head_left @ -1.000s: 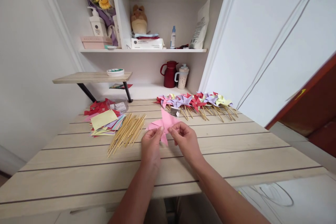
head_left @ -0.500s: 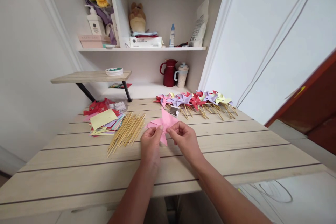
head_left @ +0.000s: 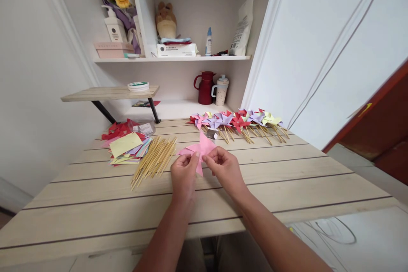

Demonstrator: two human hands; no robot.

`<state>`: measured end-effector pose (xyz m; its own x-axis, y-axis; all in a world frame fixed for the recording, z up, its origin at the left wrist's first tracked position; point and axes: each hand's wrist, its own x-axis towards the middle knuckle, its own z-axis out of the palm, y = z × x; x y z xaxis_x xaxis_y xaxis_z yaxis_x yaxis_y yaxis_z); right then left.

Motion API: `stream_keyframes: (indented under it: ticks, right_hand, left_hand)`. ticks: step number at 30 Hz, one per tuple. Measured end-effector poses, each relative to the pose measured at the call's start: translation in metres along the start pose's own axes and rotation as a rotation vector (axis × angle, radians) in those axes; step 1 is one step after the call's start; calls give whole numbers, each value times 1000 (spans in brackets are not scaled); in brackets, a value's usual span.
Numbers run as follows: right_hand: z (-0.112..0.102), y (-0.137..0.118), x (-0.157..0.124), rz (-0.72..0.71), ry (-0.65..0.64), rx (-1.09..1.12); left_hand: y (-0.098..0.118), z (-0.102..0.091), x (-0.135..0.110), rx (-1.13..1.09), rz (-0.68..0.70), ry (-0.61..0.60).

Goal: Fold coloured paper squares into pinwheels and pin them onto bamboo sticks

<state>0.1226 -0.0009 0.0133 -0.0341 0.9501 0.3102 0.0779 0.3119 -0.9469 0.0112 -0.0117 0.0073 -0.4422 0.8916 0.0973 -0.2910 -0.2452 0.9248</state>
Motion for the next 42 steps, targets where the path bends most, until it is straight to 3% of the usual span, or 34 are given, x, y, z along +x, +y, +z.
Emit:
stream_keyframes:
  ticks: [3,6,11,16,20,26,30,33,35,37,39,42]
  right_hand:
    - [0,2,1,-71,30,-18]
    - [-3,6,4,-205,144,-56]
    - [-9,7,6,-380,217,-226]
    - [-10,2,2,-598,271,-473]
    - [-9,3,1,-624,257,-590]
    - [-11,5,2,-611,246,-519]
    - [-14,5,6,-424,163,-281]
    - [-15,4,10,-169,63,43]
    - [-15,4,12,37,6,276]
    - [-15,3,13,179,-35,460]
    - [-15,1,13,230,-60,561]
    - [-15,-1,13,243,-76,597]
  left_hand:
    - [-1,-2,1,48,38,27]
    - [0,-6,3,166,141,67]
    - [4,-12,5,437,448,73]
    - [7,-14,0,795,877,36]
    - [9,-13,-5,975,1073,-22]
    - [8,-10,-10,1053,1234,-50]
    - [6,-8,-9,996,1132,8]
    - [4,-7,-4,792,929,105]
    - [3,-7,2,593,760,99]
    - [1,-8,7,413,553,1]
    - [-1,-8,10,293,344,-168]
    - [-4,-9,10,210,196,-328]
